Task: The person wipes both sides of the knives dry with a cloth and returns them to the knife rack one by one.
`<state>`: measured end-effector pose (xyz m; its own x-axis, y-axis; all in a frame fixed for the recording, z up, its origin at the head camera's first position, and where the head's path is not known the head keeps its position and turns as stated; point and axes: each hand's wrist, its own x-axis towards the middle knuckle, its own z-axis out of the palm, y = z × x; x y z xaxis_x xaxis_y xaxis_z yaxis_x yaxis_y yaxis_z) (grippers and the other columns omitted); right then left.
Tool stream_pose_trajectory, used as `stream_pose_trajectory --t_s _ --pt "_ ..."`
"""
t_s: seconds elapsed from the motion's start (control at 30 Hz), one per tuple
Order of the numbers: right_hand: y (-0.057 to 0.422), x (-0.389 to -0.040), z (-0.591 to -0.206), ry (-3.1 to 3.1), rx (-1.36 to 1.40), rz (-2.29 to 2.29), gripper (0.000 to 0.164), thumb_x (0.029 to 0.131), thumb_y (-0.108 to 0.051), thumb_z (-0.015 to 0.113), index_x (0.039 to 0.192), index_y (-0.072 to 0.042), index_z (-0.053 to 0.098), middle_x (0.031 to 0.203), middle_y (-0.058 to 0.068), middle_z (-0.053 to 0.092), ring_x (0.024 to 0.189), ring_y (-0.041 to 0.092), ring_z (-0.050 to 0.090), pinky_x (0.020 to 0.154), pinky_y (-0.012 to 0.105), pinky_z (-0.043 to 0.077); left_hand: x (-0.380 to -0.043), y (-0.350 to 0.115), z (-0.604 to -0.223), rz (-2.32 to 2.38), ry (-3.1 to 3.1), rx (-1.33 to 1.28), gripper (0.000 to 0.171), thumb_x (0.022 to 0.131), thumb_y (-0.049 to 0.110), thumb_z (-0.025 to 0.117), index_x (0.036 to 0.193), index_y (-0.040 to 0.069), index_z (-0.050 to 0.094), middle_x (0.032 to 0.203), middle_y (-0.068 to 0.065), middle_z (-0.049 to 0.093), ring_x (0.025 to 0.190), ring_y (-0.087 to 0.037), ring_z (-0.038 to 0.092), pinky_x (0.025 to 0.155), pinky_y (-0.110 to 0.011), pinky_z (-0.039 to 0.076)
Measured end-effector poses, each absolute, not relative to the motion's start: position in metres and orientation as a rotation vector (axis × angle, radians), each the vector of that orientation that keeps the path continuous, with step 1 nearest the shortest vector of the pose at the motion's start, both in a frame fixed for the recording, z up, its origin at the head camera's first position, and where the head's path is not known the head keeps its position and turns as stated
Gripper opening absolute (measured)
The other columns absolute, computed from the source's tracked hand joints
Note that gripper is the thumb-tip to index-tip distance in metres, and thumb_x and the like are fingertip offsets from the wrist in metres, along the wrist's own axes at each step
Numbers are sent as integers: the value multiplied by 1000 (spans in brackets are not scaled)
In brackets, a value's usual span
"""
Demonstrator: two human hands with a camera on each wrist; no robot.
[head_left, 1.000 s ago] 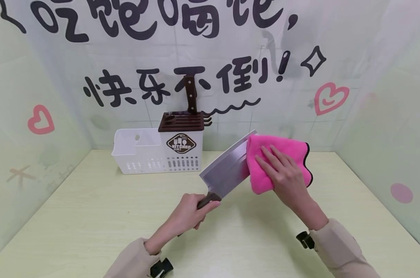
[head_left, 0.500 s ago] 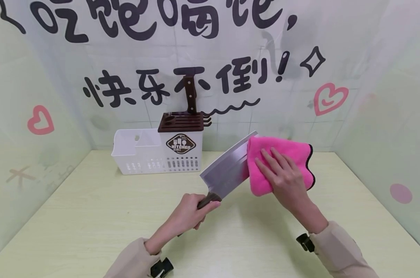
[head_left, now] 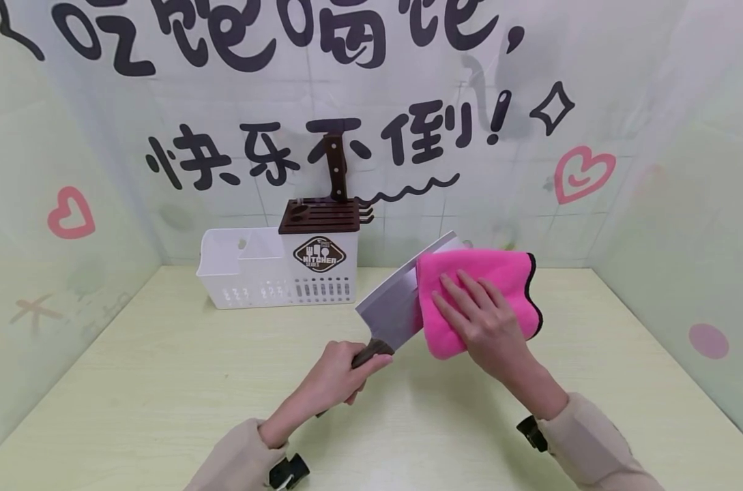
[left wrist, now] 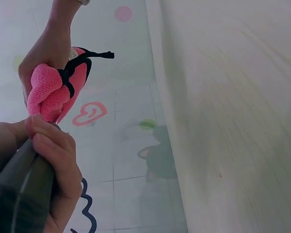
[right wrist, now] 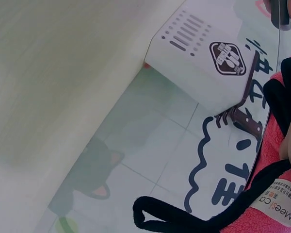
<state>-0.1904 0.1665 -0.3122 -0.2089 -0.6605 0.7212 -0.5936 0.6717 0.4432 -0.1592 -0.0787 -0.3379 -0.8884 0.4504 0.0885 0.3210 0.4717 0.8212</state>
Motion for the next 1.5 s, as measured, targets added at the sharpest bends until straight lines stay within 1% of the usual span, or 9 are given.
stream_pose_trajectory --t_s 0.1,0.23,0.37,0.47,0.67,0.87,1.1,1.3,1.5 --pt "162 -190 -313 -1875 1005 -98 29 82 -5 54 109 -2 62 112 20 58 102 40 54 79 49 47 -159 -78 -338 1398 2554 673 45 86 42 54 63 3 50 42 4 42 31 -5 39 33 -21 29" --pt "157 -189 -315 -1854 1035 -112 39 94 -12 29 108 -2 64 111 19 59 102 38 55 80 48 47 -159 -78 -338 1401 2542 670 48 86 43 53 64 1 50 42 4 42 32 -5 40 33 -22 30" --pt "154 -186 -316 -1865 1071 -152 27 83 -10 58 109 -4 63 111 18 59 103 37 54 81 46 47 -160 -77 -338 1402 2544 664 50 86 44 52 64 -1 50 43 4 42 32 -5 40 33 -22 31" --pt "152 -183 -316 -1877 1082 -195 54 59 -15 81 110 -6 63 112 16 59 104 36 54 82 44 47 -161 -77 -339 1402 2550 661 49 86 44 53 64 0 51 43 4 43 32 -5 41 33 -23 32" --pt "146 -180 -316 -1852 1117 -238 62 51 -19 85 109 -8 64 113 14 59 105 34 54 83 43 47 -162 -76 -339 1381 2583 681 45 86 42 53 64 4 51 43 5 43 31 -5 42 32 -23 32" --pt "142 -177 -318 -1831 1180 -276 27 89 -12 47 110 -9 63 116 12 58 108 33 52 86 41 46 -162 -76 -336 1352 2614 713 42 88 37 53 63 3 51 42 6 42 31 -5 42 33 -22 30" --pt "140 -176 -319 -1822 1230 -264 30 80 -12 61 110 -8 63 116 13 58 107 32 53 86 41 45 -162 -76 -335 1351 2612 709 41 88 34 54 63 2 51 41 6 41 32 -5 42 33 -21 29" --pt "142 -176 -320 -1814 1246 -273 42 94 -10 24 110 -9 63 116 12 58 107 32 53 87 41 45 -162 -77 -336 1352 2603 712 43 88 35 54 64 0 52 41 6 41 32 -5 42 33 -21 29" --pt "145 -176 -322 -1820 1258 -256 43 95 -11 23 111 -8 63 117 13 57 108 32 52 86 41 45 -162 -76 -337 1349 2599 710 44 87 37 55 64 0 52 42 6 42 32 -5 42 33 -21 29"
